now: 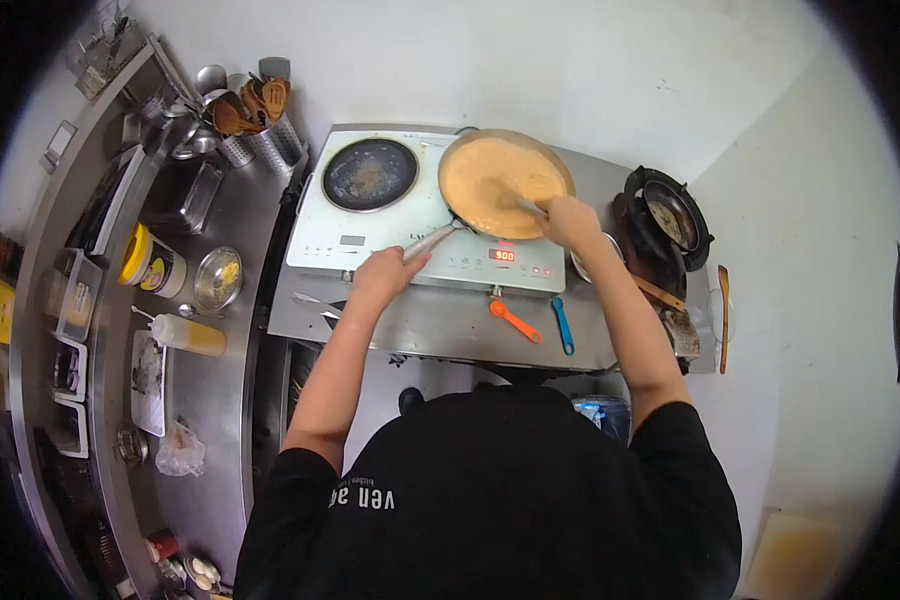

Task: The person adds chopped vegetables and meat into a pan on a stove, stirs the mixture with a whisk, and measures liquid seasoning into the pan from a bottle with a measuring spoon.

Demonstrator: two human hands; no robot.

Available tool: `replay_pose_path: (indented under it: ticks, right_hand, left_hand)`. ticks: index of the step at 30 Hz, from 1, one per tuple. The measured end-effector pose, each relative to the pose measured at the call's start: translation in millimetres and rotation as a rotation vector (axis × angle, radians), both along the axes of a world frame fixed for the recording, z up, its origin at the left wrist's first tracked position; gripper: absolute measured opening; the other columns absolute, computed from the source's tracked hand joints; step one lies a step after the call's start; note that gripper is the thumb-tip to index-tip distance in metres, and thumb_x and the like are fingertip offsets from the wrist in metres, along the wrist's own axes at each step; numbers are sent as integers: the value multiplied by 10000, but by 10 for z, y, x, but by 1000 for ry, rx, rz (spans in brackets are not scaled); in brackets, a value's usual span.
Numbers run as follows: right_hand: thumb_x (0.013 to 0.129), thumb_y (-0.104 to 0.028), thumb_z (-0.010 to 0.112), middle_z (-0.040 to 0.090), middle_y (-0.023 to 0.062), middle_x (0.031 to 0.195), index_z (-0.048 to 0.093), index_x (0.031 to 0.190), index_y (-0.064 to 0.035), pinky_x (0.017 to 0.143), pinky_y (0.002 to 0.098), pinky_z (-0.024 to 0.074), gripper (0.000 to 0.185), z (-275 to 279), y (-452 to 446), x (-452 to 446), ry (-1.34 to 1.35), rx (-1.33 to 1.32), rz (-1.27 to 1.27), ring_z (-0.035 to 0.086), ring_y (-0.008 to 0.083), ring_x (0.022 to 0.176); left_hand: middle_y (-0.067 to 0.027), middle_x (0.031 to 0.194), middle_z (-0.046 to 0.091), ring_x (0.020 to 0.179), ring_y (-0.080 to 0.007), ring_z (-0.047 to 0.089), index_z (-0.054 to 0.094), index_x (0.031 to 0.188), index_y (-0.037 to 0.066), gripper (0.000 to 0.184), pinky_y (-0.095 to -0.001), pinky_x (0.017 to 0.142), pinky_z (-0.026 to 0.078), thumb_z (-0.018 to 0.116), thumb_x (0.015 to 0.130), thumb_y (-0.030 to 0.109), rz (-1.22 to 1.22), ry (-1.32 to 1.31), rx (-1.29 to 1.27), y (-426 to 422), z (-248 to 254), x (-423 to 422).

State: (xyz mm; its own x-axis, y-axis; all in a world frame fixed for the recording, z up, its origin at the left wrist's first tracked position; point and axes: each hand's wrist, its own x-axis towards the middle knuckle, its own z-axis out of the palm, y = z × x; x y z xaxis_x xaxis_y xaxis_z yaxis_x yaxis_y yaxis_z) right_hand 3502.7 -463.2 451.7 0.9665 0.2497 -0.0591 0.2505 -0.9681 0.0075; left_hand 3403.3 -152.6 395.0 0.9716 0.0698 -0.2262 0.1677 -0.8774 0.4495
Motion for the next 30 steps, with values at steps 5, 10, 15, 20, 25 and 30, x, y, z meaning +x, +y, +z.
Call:
replay_pose_path:
  ticks: [5,10,15,20,25,30]
  right_hand:
    - [869,-362,568,692,133,1003,703,1043,-183,805,447,522,283,544,-116,-125,165,-55,-156,664,323,936]
    - [840,-318,605,695,164,914,722,1012,-155,801,443,521,264,85,181,-72,69,97,-36,666,334,893]
    - [831,-286,609,700,153,929,721,1026,-151,798,441,525,262,447,-174,-63,172,-10,-116,673,320,891]
    - [860,-314,583,697,161,886,716,1026,-137,757,445,534,277,-2,85,28,-31,-20,-12,674,339,861]
    - [881,-400,538,687,175,918,684,1099,-170,748,456,529,350,409,-153,-27,111,-64,-162,666,348,874]
    - [829,-300,606,689,162,940,708,1034,-162,769,436,526,267,52,151,-55,48,115,-40,662,337,896]
  left_hand:
    - [-261,907,673,902,-393,660,665,966,-29,682,-466,814,511,503,855,624,-6,11,-3,0,-68,34]
    - [-261,906,673,901,-390,661,665,967,-35,683,-465,812,512,504,858,620,12,9,10,-15,19,-2]
    - [-266,909,671,903,-385,662,665,973,-37,683,-464,810,514,503,863,617,-22,16,10,-19,-34,2]
    - [-267,919,669,904,-391,659,664,980,-36,676,-470,820,510,507,863,612,-3,17,5,-5,14,15]
    - [-268,874,667,875,-390,661,659,961,-50,729,-458,798,508,491,852,651,-18,6,-17,18,-89,42]
    - [-262,910,672,895,-391,660,669,954,-33,675,-465,815,511,508,857,616,-2,4,-1,-1,28,-11]
